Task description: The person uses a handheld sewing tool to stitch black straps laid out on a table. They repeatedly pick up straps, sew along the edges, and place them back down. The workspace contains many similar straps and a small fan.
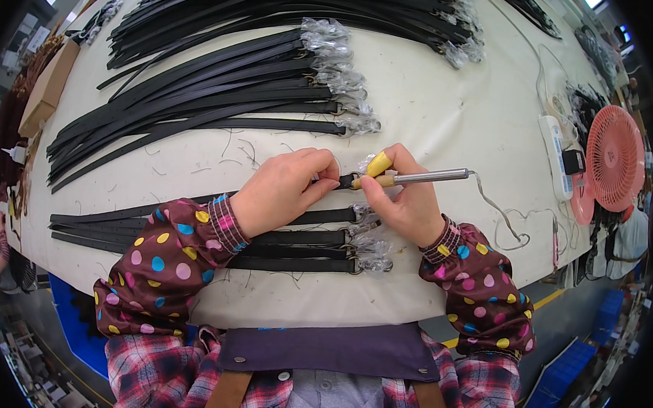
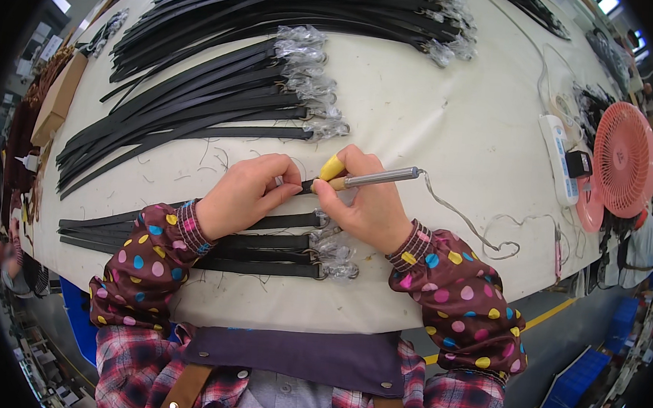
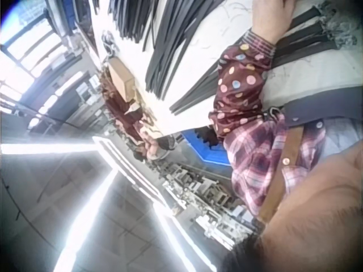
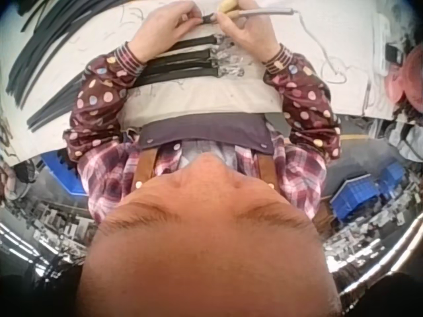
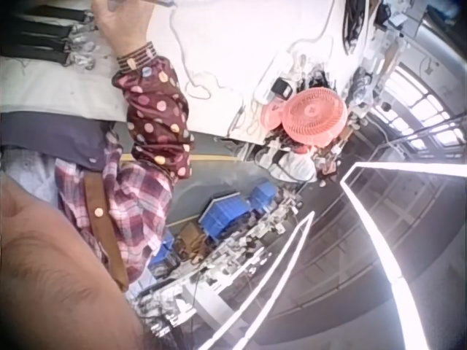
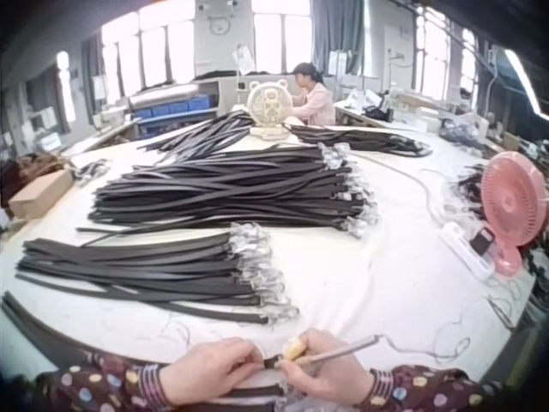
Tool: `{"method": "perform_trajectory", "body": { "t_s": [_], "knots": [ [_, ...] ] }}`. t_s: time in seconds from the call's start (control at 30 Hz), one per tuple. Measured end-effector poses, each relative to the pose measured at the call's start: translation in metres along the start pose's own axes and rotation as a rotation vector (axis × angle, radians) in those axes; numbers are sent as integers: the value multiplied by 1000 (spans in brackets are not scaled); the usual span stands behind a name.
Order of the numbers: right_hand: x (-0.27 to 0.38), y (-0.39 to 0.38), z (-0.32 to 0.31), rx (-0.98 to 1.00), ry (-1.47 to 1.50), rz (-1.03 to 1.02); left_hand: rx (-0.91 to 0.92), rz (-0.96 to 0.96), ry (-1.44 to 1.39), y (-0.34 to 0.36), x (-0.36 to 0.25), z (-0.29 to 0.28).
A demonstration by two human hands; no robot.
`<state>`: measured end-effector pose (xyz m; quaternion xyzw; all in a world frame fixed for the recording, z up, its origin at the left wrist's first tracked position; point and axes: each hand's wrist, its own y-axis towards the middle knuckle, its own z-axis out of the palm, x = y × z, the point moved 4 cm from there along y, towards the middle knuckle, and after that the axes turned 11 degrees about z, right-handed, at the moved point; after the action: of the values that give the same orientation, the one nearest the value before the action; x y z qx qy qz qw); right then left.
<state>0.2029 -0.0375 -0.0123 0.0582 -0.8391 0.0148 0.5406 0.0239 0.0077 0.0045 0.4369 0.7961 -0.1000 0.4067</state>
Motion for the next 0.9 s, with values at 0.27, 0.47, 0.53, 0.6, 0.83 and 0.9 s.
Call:
{"method": "perform_trajectory", "body": {
  "t_s": [0.27,0.47,0.53,0.6,0.83,0.9],
  "knots": [
    [-5,1,4,20,-14,54,2,0,35,0,0,1],
    [-5,1,4,20,-24,62,-5,7,39,-1,2,2],
    [-5,1,4,17,-25,58,-23,17,38,-1,2,2],
    [-6,2,4,0,-50,34,-33,24,37,-1,3,2],
    [-2,2,4,-15,-69,24,-17,12,34,-1,3,2],
    [-1,2,3,-32,-92,5,-6,6,39,0,2,2]
  ]
}}
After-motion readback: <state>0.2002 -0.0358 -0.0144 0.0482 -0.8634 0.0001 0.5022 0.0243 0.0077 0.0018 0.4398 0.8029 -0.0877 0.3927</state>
